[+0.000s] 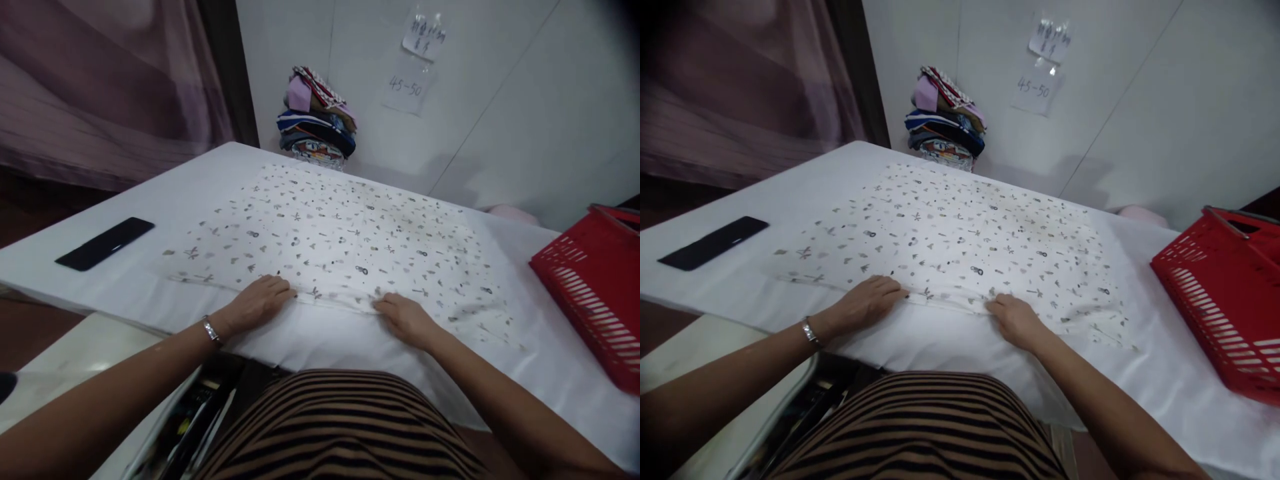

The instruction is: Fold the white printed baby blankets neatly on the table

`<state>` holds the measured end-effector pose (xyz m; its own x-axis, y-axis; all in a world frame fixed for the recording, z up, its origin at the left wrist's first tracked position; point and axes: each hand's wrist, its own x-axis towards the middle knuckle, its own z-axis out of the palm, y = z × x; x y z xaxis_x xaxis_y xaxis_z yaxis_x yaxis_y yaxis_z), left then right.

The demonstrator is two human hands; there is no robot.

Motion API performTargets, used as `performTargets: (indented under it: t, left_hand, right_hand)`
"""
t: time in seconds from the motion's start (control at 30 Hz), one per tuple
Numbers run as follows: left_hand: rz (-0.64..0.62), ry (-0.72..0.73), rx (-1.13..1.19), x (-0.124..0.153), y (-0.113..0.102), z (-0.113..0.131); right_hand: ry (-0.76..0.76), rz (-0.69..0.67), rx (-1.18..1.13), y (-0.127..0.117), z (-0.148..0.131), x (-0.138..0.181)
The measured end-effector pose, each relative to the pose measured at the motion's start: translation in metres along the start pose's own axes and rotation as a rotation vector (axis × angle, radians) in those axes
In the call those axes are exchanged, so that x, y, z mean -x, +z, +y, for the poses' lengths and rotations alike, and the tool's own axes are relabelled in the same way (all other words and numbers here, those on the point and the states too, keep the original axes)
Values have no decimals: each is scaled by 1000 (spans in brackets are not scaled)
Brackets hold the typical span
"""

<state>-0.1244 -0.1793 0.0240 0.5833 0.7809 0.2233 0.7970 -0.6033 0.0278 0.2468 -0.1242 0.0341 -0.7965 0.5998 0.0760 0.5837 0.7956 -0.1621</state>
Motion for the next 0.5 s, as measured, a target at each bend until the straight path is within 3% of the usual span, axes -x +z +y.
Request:
performTargets:
  t: [0.13, 0.5]
  left_hand:
    - [34, -26, -22, -3, 4, 0]
    - [30, -77, 71, -2, 13, 8]
  right_hand:
    - [25, 88, -18, -1, -1, -3]
    - [55, 19, 37, 17, -5, 1]
